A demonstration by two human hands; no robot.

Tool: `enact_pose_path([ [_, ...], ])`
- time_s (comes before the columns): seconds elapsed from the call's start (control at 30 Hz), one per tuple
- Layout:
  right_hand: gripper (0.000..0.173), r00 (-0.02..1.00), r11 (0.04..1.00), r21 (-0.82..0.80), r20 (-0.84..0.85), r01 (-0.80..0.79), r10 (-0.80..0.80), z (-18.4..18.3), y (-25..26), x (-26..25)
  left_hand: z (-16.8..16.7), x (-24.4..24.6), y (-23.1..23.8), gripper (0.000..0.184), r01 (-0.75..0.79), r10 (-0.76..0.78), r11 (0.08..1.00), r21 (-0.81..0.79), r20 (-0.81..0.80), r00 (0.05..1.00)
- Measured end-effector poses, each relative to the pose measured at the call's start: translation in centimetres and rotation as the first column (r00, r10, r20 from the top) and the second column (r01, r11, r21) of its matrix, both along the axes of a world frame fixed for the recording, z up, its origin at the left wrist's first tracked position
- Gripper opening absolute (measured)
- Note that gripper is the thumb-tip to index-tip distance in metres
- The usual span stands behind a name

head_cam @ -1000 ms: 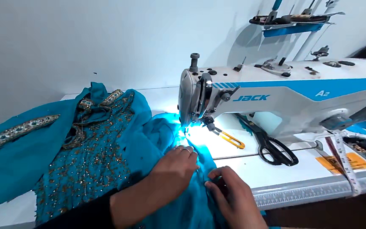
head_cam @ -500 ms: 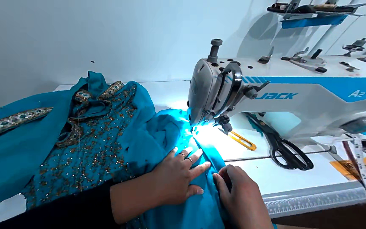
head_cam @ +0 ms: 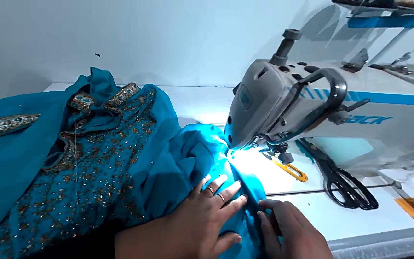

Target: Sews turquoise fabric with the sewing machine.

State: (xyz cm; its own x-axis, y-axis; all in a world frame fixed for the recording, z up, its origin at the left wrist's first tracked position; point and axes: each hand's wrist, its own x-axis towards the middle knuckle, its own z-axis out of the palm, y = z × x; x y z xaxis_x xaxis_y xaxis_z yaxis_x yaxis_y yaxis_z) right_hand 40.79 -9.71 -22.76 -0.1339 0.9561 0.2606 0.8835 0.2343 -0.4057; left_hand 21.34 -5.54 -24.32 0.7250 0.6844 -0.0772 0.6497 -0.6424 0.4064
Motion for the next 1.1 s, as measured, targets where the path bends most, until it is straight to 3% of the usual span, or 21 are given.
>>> enact_pose_path([
  [0.13, 0.025, 0.992, 0.998, 0.05, 0.115, 0.038, -0.043, -0.3, -0.5, -1.4, 0.2, 0.0, 0.1, 0.055, 0.029, -0.029, 0.999, -0.018, -0.034, 0.999],
  [0.33, 0.025, 0.981, 0.984, 0.181, 0.19, -0.005, -0.029, -2.1, -1.1, -2.5, 0.6, 0.1, 0.0, 0.055, 0.022, -0.025, 0.999, -0.044, -0.075, 0.997],
  [0.53, 0.031, 0.982, 0.962, 0.272, 0.175, 0.016, -0.066, -3.7, -1.5, -2.2, 0.0, 0.1, 0.0, 0.062, -0.078, 0.073, 0.996, 0.05, 0.087, 0.993],
  [0.67, 0.028, 0.995, 0.951, 0.308, 0.096, -0.004, -0.026, -3.8, -2.0, -1.7, -0.4, 0.2, 0.2, 0.054, -0.126, 0.114, 0.989, 0.081, 0.139, 0.984],
  [0.8, 0.019, 0.998, 0.915, 0.4, 0.021, -0.057, 0.053, -3.3, -2.4, -1.6, 0.5, 1.0, 0.1, 0.055, -0.089, 0.093, 0.985, 0.146, -0.019, 0.995],
  [0.93, 0.015, 0.996, 0.902, 0.421, 0.045, -0.093, 0.082, -3.9, -2.3, -1.8, 2.0, 3.4, 0.9, 0.059, -0.059, 0.088, 0.993, 0.104, -0.301, 0.949],
  [1.0, 0.013, 0.996, 0.911, 0.403, 0.039, -0.089, 0.08, -4.3, -2.3, -1.8, 2.7, 4.5, 1.5, 0.062, -0.084, 0.085, 0.996, 0.02, -0.413, 0.907],
  [1.1, 0.011, 0.996, 0.913, 0.399, 0.018, -0.089, 0.09, -4.6, -2.4, -1.4, 3.4, 4.7, 2.6, 0.073, -0.12, 0.08, 0.991, -0.063, -0.446, 0.891],
])
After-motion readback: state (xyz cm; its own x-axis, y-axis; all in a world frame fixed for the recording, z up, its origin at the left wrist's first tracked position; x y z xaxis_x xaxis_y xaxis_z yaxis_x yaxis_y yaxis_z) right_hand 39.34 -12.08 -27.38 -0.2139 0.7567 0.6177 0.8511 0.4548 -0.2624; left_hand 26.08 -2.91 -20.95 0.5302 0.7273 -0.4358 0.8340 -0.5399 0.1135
